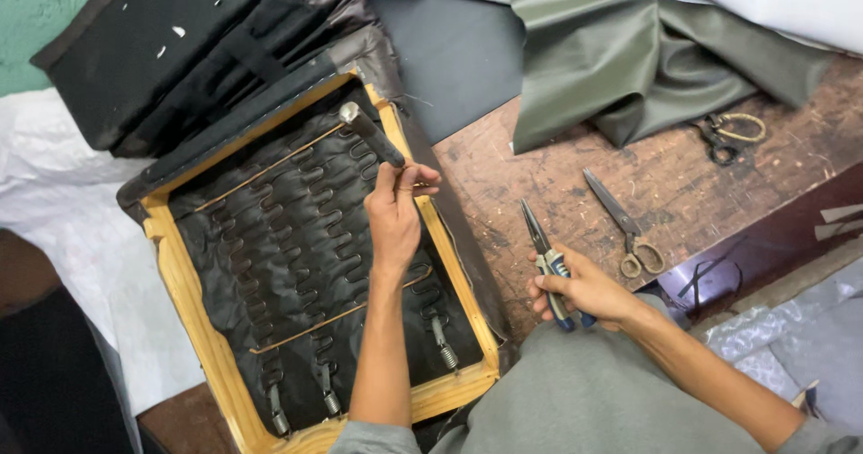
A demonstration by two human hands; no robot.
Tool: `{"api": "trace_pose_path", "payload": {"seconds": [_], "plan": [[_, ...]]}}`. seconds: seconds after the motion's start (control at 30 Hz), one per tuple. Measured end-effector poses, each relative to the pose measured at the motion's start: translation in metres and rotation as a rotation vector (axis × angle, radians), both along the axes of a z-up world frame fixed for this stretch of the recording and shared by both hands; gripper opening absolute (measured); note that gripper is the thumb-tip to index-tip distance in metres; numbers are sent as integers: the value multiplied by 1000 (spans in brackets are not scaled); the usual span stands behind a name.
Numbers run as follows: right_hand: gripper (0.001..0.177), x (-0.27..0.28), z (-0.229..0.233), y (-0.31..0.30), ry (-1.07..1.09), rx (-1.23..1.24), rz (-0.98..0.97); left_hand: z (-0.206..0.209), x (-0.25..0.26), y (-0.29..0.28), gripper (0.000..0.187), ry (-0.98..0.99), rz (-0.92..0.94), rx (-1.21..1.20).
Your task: The person uses a hammer and pliers to secure staples into the wooden frame of a chair seat. They repeatedly hammer along the edges of the frame to fasten the upholstery material to the springs and wood.
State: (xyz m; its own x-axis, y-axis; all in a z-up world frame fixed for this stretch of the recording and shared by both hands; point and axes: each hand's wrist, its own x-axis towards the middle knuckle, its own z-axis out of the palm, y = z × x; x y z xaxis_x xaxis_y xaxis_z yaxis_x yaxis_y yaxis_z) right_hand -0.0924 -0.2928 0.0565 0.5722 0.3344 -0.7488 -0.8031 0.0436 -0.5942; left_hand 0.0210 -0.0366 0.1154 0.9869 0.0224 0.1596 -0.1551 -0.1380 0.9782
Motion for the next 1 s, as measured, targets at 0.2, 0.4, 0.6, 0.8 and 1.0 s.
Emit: {"api": "trace_pose_path", "payload": {"seconds": [0.2,0.4,0.6,0.8,1.0], "plan": [[44,-11,-9,-2,21,-6,-1,-9,1,6,16,-12,-12,57],[74,0,23,-2,-163,-50,22,-9,2,5,13,-26,-105,162],[89,19,134,-11,-1165,-598,145,-10,-2,8,13,-63,-175,189],[69,57,218,23,-1703,-760,104,-11,-5,11,15,-111,-160,213],[74,57,221,48,-1740,-771,237,-18,-10,13,32,-139,-136,301]]}}
